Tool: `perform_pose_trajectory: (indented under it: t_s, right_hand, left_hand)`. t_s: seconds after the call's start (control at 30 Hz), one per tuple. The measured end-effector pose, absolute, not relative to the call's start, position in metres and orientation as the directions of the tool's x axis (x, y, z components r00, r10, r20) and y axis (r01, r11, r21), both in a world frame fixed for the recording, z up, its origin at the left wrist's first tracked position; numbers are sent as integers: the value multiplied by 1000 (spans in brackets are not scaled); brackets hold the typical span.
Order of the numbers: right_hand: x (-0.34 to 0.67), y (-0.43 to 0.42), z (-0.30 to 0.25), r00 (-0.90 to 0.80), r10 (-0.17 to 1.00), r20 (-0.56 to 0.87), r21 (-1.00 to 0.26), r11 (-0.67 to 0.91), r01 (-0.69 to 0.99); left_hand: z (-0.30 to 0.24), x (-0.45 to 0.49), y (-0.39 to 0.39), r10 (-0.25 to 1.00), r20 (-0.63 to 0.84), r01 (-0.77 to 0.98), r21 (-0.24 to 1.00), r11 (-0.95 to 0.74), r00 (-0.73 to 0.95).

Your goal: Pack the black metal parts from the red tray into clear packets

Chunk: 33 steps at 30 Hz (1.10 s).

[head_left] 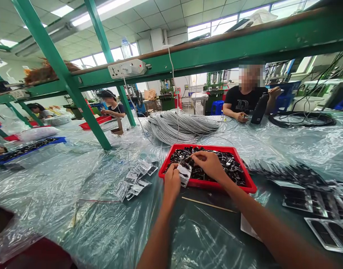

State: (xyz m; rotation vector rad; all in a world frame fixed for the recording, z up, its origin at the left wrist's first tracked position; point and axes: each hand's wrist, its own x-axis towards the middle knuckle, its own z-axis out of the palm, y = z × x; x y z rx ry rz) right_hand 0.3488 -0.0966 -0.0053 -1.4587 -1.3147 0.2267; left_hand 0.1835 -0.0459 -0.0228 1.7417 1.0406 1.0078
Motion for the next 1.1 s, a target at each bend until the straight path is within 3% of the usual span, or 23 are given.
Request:
perform_pose_trajectory:
  t_s: [0.1, 0.2, 0.27, 0.33, 0.53, 0.63, 0.73, 0.8, 0.93, 1.0, 1.1]
  right_hand:
    - [350, -97, -4, 383, 673, 633, -650, 193, 735]
    - [331, -101, -7, 140, 619, 773, -375, 267, 888]
    - [314, -102, -13, -5, 634, 773, -262, 327, 908]
    - [300, -103, -17, -39, 645, 763, -240, 340, 909]
    - [302, -104, -16, 104, 694, 712, -511, 412, 755]
    - [314, -105, -10, 164, 777, 608, -649, 366, 667]
    - [325, -102, -9, 314, 775, 548, -750, 289, 595]
    - [329, -100, -9, 390, 717, 577, -749, 275, 603]
    - [322, -99, -8, 386, 598, 702, -602, 209, 770]
    - [314, -102, -7, 419, 688, 592, -683, 151, 715]
    - [303, -105, -5, 379, 868, 321, -876, 120, 467]
  left_hand:
    - [-26, 184, -43, 935, 237, 189, 938, -291, 265]
    - [-29, 184, -42, 930, 253, 61, 959, -278, 265]
    - [-31, 185, -44, 939, 229, -61, 974, -220, 258]
    - [-32, 186, -47, 954, 187, -178, 973, -147, 234]
    - [-26, 183, -50, 936, 224, -327, 936, -130, 270]
    - [-24, 181, -47, 914, 254, -261, 950, -174, 318]
    - [-26, 180, -43, 929, 291, -105, 956, -274, 227]
    - [-29, 179, -40, 943, 296, -37, 955, -293, 151]
    - [-30, 178, -37, 960, 275, -86, 959, -270, 56]
    - [-30, 179, -38, 962, 268, -176, 951, -254, 59]
    - [-28, 179, -39, 958, 227, -303, 938, -166, 177]
